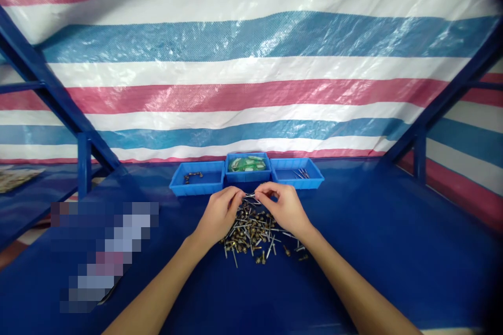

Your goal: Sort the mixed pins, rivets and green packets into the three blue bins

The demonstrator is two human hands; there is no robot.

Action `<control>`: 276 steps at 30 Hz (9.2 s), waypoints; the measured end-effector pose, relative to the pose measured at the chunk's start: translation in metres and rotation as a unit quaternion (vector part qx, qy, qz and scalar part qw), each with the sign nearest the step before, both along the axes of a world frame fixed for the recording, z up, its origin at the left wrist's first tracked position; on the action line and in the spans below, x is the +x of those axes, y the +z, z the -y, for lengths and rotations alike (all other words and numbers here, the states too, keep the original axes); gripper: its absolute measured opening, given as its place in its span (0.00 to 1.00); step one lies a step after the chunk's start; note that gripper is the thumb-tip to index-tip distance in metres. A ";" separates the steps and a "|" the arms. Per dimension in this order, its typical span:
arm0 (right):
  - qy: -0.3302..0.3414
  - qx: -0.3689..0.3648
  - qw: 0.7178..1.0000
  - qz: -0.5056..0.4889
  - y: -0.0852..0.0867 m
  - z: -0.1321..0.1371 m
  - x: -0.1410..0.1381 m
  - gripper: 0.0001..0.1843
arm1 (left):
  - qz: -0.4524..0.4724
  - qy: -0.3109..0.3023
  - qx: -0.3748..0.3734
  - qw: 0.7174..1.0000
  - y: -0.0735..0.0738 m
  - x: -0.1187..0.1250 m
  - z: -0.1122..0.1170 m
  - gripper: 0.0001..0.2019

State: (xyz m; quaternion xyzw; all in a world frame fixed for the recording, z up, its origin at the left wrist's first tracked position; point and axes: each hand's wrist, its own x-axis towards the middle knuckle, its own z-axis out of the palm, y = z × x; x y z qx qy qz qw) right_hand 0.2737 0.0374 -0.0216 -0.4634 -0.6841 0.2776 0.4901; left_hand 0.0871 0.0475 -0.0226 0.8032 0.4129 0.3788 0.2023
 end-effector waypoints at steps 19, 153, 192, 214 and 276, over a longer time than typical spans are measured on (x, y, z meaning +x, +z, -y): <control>-0.007 -0.049 0.979 -0.195 -0.005 -0.007 0.001 0.05 | 0.102 0.028 -0.023 0.994 -0.001 -0.002 -0.004 0.06; -0.017 0.053 0.991 0.118 -0.001 -0.001 0.011 0.12 | -0.086 0.014 -0.029 0.996 0.014 -0.031 -0.016 0.05; -0.103 -0.192 0.938 -0.270 0.010 -0.012 0.027 0.14 | -0.255 0.015 -0.105 0.961 0.000 -0.062 -0.031 0.05; 0.094 -0.132 0.985 -0.054 -0.002 0.001 -0.006 0.17 | 0.142 -0.044 -0.170 0.974 0.020 -0.020 -0.010 0.10; 0.146 -0.203 0.960 -0.127 -0.001 0.003 -0.008 0.18 | 0.109 -0.020 -0.072 0.991 0.008 -0.009 -0.003 0.07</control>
